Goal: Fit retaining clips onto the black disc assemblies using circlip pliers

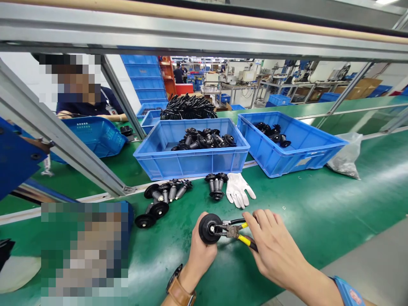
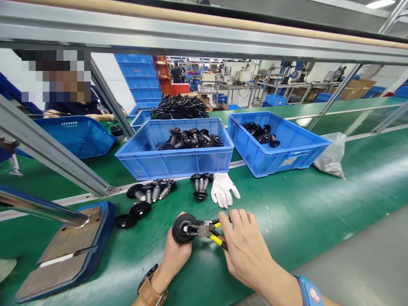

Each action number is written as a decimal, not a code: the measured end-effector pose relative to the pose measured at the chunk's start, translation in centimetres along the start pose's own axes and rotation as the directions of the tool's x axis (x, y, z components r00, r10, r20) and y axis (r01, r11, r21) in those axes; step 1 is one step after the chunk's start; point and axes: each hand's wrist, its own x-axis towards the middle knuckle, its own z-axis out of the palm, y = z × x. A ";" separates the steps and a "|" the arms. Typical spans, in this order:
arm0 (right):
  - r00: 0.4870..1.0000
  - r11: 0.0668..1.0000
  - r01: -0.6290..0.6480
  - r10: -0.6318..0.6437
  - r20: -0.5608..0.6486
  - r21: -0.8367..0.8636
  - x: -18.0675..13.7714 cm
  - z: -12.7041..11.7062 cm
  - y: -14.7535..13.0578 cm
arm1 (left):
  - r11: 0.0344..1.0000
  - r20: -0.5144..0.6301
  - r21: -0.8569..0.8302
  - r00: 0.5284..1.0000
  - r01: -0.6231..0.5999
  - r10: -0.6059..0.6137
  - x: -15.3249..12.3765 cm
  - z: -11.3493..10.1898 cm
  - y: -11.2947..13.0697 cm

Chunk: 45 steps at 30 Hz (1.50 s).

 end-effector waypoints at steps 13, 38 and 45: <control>0.998 1.000 -0.027 0.027 -0.051 0.001 0.2 0.7 -0.5 | 1.000 -0.032 -0.010 0.999 -0.010 0.010 -0.1 0.1 0.2; 0.992 0.960 -0.101 0.117 -0.044 0.262 -1.1 -0.2 0.9 | 0.978 -0.214 -0.024 0.955 0.207 -0.207 -1.4 0.2 -3.6; 0.748 0.750 -0.660 0.661 -0.051 0.045 -4.1 5.1 10.5 | 0.943 -0.092 -0.149 0.946 0.297 -0.312 -2.0 0.5 -2.9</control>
